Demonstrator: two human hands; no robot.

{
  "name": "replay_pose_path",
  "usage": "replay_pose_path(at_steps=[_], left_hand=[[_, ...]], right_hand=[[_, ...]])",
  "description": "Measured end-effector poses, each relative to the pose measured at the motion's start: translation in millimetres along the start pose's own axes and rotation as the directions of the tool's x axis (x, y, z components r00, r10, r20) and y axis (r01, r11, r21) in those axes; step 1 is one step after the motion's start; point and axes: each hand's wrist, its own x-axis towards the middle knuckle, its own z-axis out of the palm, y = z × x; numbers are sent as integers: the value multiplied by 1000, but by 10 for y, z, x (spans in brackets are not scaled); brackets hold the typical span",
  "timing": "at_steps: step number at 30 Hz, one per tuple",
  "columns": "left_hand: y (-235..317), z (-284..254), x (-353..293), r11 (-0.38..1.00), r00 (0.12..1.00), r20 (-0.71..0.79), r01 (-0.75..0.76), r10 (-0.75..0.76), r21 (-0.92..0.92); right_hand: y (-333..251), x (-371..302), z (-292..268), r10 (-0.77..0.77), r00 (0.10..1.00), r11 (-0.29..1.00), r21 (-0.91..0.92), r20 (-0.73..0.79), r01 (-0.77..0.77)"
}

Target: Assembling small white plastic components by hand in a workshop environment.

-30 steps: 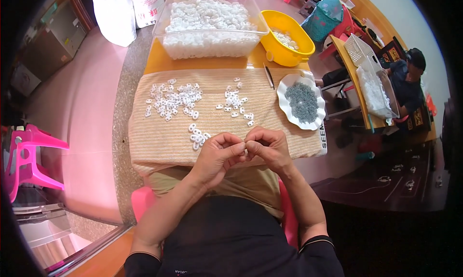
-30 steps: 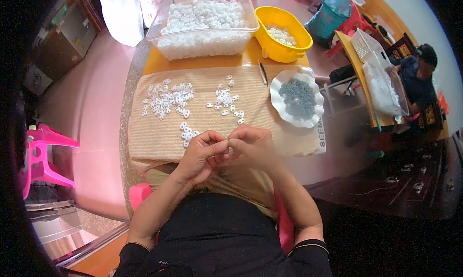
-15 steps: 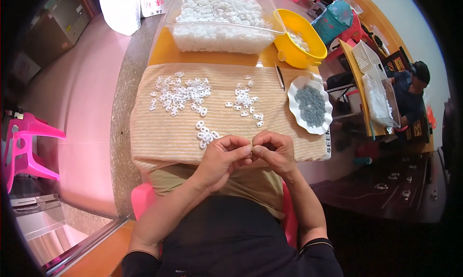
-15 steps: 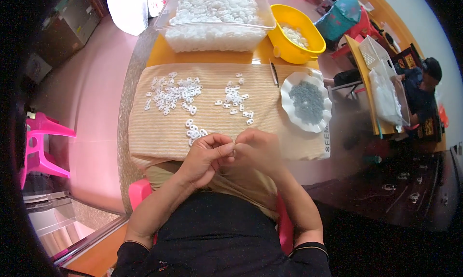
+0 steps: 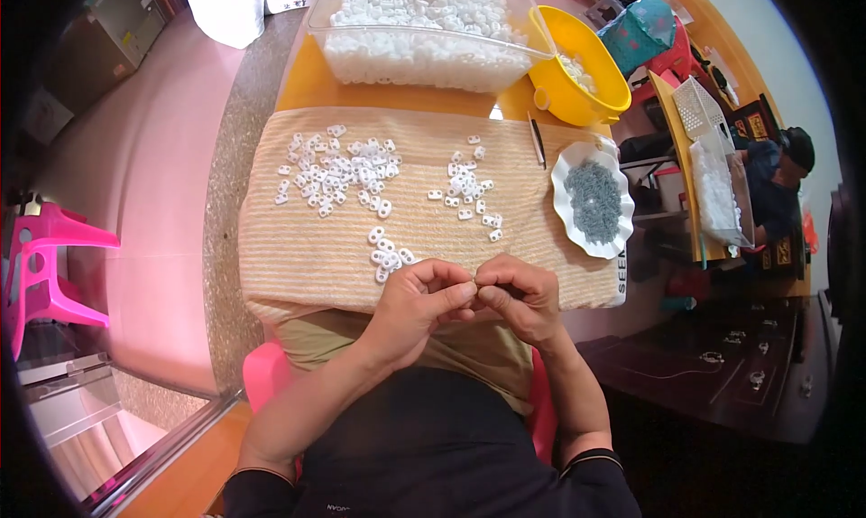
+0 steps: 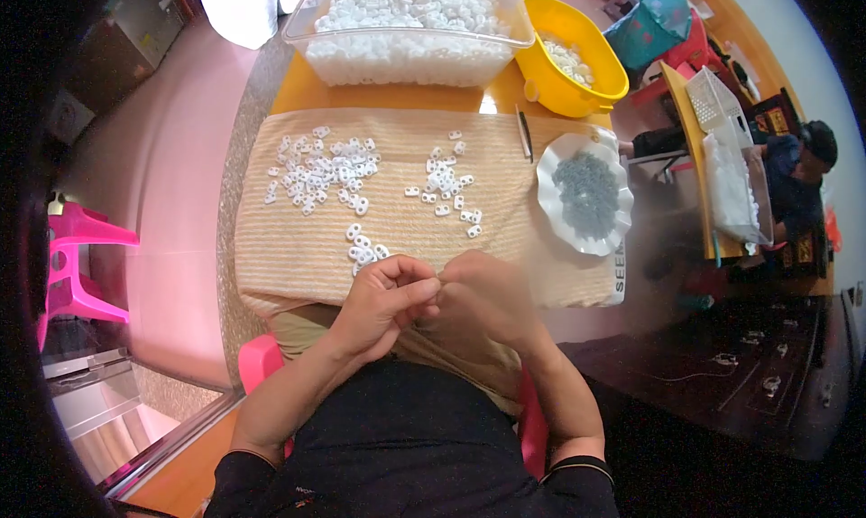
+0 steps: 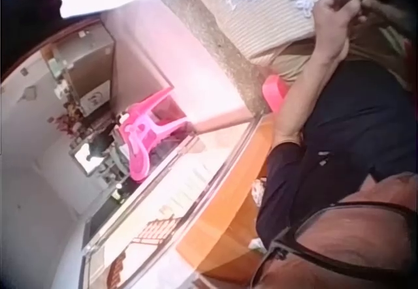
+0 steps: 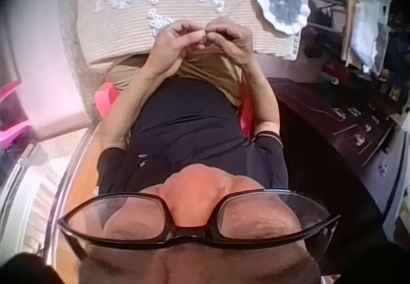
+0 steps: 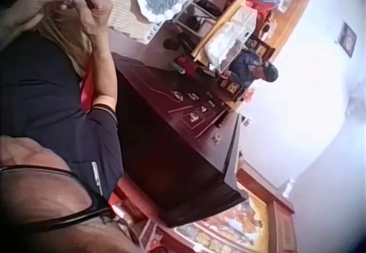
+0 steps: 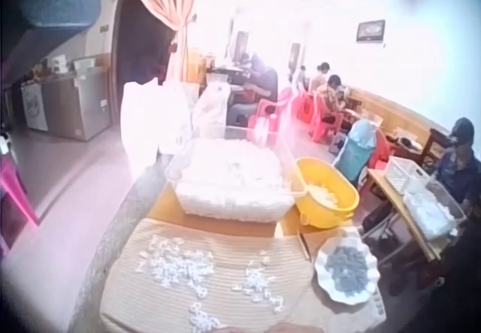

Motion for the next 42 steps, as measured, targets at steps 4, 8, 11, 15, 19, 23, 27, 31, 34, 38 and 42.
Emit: replay_pose_path(at_steps=[4,8,11,15,19,23,27,31,34,38,42], left_hand=[[-32,-9,16,1000,999,-40,-28,28,5],[-75,33,9,993,987,-122,-93,102,78],[-97,16,7,988,984,-136,-104,119,114],[-99,26,1,990,983,-141,-105,118,96],[-103,27,3,998,991,-116,-61,65,33],[-96,37,-19,998,994,-113,0,-6,-61],[-93,57,-43,991,992,-120,34,-49,-128],[-98,63,-49,991,990,-127,39,-56,-129],[-78,93,-60,990,989,-134,44,-63,-134],[-102,70,-69,994,991,-122,37,-50,-101],[-149,52,-77,988,994,-103,5,-21,-155]], right_hand=[[11,-9,-1,52,999,998,22,9,-52],[75,-42,59,137,987,985,116,-84,-127],[74,-42,56,190,969,975,145,-157,-167],[166,-49,5,80,993,991,110,-84,-71],[94,-20,48,107,992,986,139,-63,-97],[77,1,76,23,998,993,113,-64,-16],[53,-27,86,120,990,979,174,-71,-107],[52,-2,121,91,989,991,104,-115,-79],[40,2,132,59,988,998,44,-146,-53],[85,-9,121,-55,987,998,-30,-151,51],[34,3,102,-191,979,968,-176,-65,177]])
